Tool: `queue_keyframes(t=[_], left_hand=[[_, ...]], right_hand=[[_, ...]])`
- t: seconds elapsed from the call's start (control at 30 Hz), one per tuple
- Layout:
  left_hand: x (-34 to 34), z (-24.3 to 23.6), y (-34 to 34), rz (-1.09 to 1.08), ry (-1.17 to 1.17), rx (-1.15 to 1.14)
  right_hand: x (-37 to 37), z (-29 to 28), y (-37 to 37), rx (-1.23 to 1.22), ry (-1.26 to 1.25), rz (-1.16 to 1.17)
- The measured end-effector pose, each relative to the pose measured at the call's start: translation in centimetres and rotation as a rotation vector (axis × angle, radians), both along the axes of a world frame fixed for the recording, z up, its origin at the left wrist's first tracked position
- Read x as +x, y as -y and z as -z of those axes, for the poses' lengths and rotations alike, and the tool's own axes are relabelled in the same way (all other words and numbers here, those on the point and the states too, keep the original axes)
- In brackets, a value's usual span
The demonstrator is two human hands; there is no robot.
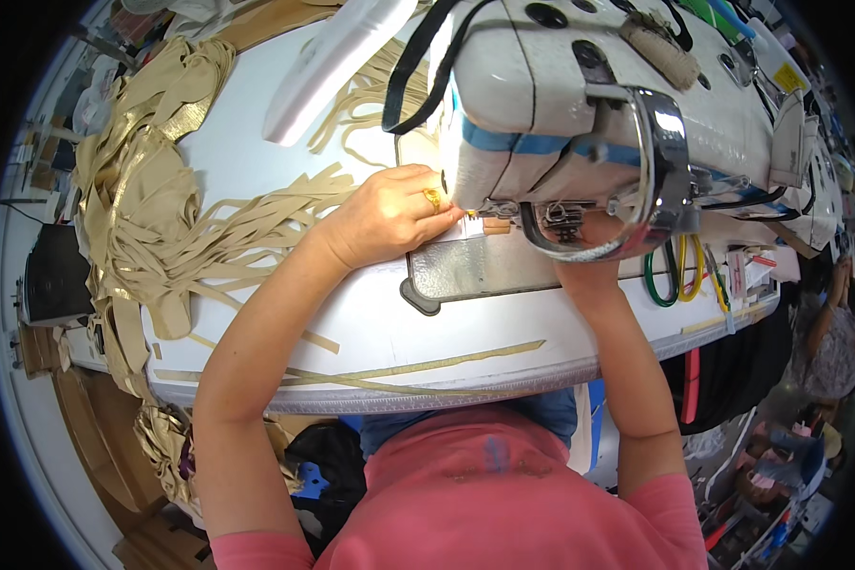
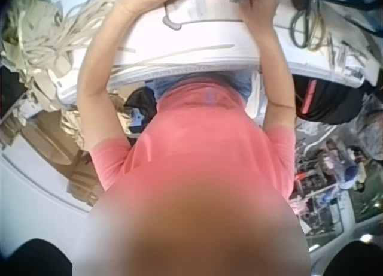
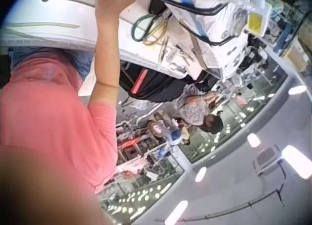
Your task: Sewing strips of gold-colored fabric together or finishing edges using an industrial sewing machine.
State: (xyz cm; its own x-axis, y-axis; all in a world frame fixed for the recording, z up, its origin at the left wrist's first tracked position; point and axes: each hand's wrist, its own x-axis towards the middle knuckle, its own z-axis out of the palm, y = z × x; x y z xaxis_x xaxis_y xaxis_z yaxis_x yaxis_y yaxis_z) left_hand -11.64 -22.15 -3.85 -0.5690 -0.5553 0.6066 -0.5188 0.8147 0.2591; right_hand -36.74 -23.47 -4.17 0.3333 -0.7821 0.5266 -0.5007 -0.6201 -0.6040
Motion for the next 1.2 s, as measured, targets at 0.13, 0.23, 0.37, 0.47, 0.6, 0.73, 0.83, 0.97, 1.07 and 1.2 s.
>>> queue_keyframes(t=[0.13,0.23,0.37,0.47,0.6,0.73,0.83,0.97,1.07,1.2], left_hand=[[-0.2,-1.3,0.0,0.021,0.019,-0.054],[0.1,-1.2,0.2,0.048,0.039,-0.115],[0.2,-1.2,0.5,0.056,0.065,-0.115],[0.3,-1.1,0.7,0.052,0.056,-0.093],[0.4,-1.1,0.7,0.061,0.044,-0.091],[0.3,-1.0,0.9,0.065,0.047,-0.104],[0.1,-0.9,1.1,0.059,0.052,-0.135],[0.3,-0.5,1.2,0.048,0.072,-0.129],[0.2,-0.9,1.4,0.06,0.067,-0.132],[1.8,-1.1,1.0,0.038,0.176,-0.15]], right_hand=[[-0.2,-0.4,-0.1,-0.022,-0.013,-0.01],[-0.1,-0.5,-0.3,-0.039,0.01,-0.009],[-0.7,0.3,-0.1,-0.137,-0.063,-0.007],[-0.6,0.2,-0.1,-0.158,-0.085,-0.004],[-0.8,0.3,-0.1,-0.142,-0.079,-0.005],[-0.6,0.2,-0.2,-0.133,-0.084,0.008],[-0.9,0.8,0.0,-0.063,-0.159,0.067],[-0.8,1.0,0.1,-0.006,-0.106,0.094],[-0.8,0.8,0.4,-0.055,-0.136,0.065],[0.0,1.0,0.2,-0.002,-0.141,0.055]])
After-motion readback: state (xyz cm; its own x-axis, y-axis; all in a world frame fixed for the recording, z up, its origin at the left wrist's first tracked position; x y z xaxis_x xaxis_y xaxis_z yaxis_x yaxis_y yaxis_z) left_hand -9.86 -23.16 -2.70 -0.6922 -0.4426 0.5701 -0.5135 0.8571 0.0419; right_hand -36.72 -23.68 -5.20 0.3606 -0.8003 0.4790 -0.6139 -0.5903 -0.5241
